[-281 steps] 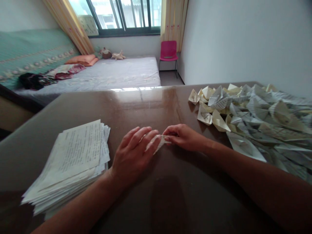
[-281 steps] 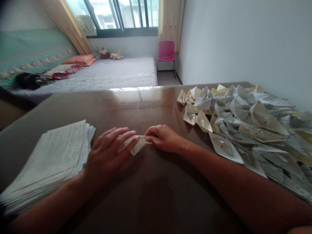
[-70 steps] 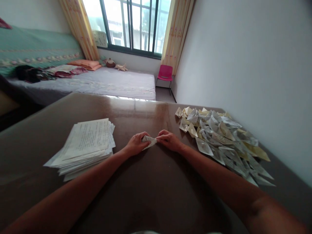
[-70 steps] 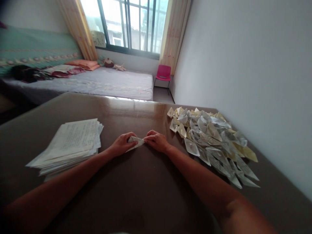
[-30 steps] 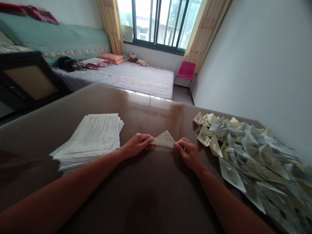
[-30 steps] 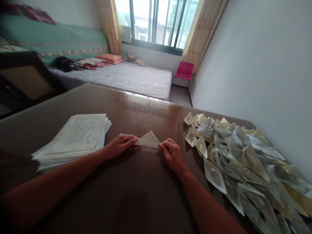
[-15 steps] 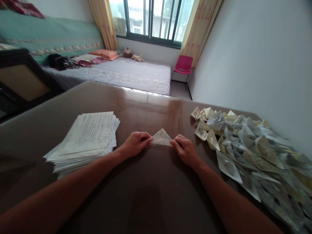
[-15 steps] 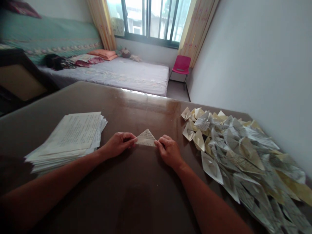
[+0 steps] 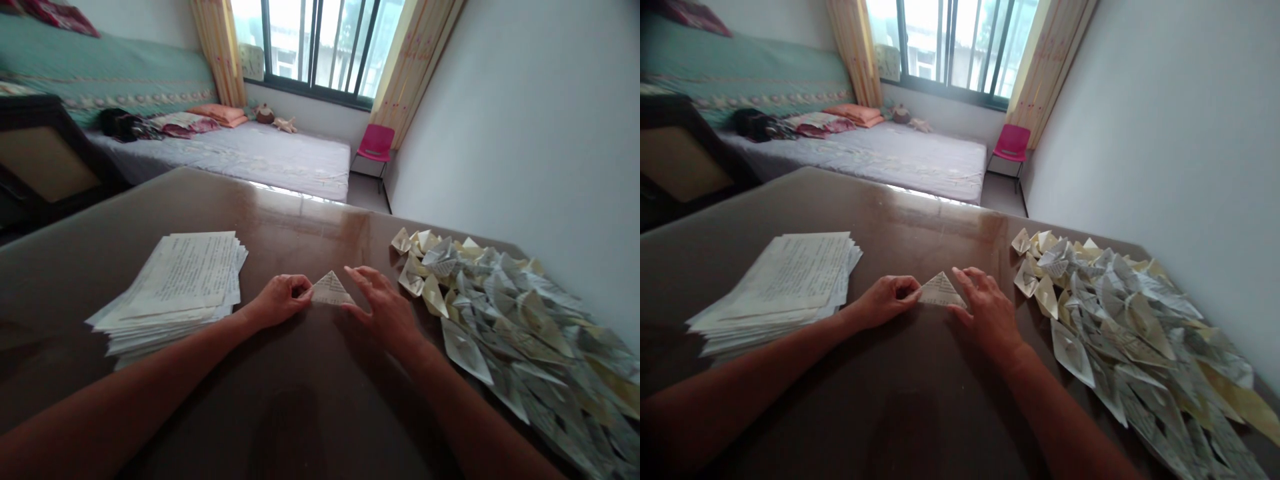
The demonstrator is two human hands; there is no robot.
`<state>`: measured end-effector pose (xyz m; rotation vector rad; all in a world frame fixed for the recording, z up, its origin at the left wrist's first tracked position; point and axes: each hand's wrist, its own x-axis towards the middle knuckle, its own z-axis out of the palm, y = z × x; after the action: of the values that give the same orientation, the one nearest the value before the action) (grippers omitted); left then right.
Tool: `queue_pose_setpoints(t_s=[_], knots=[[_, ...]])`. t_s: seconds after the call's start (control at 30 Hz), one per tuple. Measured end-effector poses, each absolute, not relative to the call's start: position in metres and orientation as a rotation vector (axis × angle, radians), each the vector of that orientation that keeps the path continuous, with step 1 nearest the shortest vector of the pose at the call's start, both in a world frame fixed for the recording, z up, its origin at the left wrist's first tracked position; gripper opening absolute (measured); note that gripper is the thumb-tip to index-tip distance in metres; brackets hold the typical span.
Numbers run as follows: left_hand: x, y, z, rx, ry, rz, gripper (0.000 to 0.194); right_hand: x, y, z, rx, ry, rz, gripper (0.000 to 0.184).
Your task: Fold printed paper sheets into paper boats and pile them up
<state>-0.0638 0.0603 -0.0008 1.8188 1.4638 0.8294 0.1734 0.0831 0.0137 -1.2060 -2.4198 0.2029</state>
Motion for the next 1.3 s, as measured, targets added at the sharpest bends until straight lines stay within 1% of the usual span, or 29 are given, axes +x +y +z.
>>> queue_pose_setpoints(t_s=[0.1, 0.17, 0.33, 0.43, 0.5, 0.63, 0.73, 0.87, 0.97, 1.07, 1.13, 1.23, 1.3], knots=[[-0.066, 0.060, -0.001, 1.783, 1.365, 0.833, 0.026, 0.158, 0.080, 0.027, -1.105, -2.630, 0.210, 0.083], [-0.067, 0.059, 0.000, 1.754, 1.317, 0.830, 0.027, 0.148, 0.083, 0.030, -1.091, -2.687, 0.231, 0.086], [-0.067, 0.054, 0.007, 1.585, 1.133, 0.863, 0.035, 0.140, 0.093, 0.024, -1.095, -2.614, 0.414, 0.067], [-0.067, 0.054, 0.007, 1.477, 1.025, 0.931, 0.047, 0.142, 0.094, 0.017, -1.087, -2.505, 0.554, 0.067], [-0.068, 0.055, 0.004, 1.456, 0.996, 0.961, 0.052, 0.142, 0.095, 0.013, -1.052, -2.483, 0.693, 0.066], [-0.068, 0.057, -0.003, 1.458, 1.005, 0.991, 0.049, 0.143, 0.097, 0.012, -0.957, -2.448, 0.951, 0.060], [-0.068, 0.058, -0.005, 1.473, 1.008, 0.995, 0.045, 0.144, 0.097, 0.014, -0.914, -2.443, 1.004, 0.057], [-0.067, 0.057, -0.004, 1.501, 0.989, 0.985, 0.043, 0.146, 0.099, 0.016, -0.889, -2.478, 0.999, 0.054], [-0.065, 0.055, -0.002, 1.548, 0.994, 0.965, 0.040, 0.149, 0.100, 0.017, -0.900, -2.497, 0.991, 0.056], [-0.062, 0.053, 0.001, 1.606, 0.997, 0.968, 0.038, 0.149, 0.098, 0.020, -0.927, -2.544, 0.917, 0.054], [-0.058, 0.050, 0.002, 1.662, 1.019, 1.018, 0.036, 0.148, 0.093, 0.022, -0.973, -2.605, 0.779, 0.055], [-0.049, 0.045, 0.000, 1.794, 1.177, 1.083, 0.034, 0.143, 0.085, 0.022, -1.107, -2.647, 0.444, 0.066], [-0.044, 0.042, -0.002, 1.889, 1.319, 1.062, 0.036, 0.138, 0.081, 0.019, -1.225, -2.624, 0.286, 0.068]])
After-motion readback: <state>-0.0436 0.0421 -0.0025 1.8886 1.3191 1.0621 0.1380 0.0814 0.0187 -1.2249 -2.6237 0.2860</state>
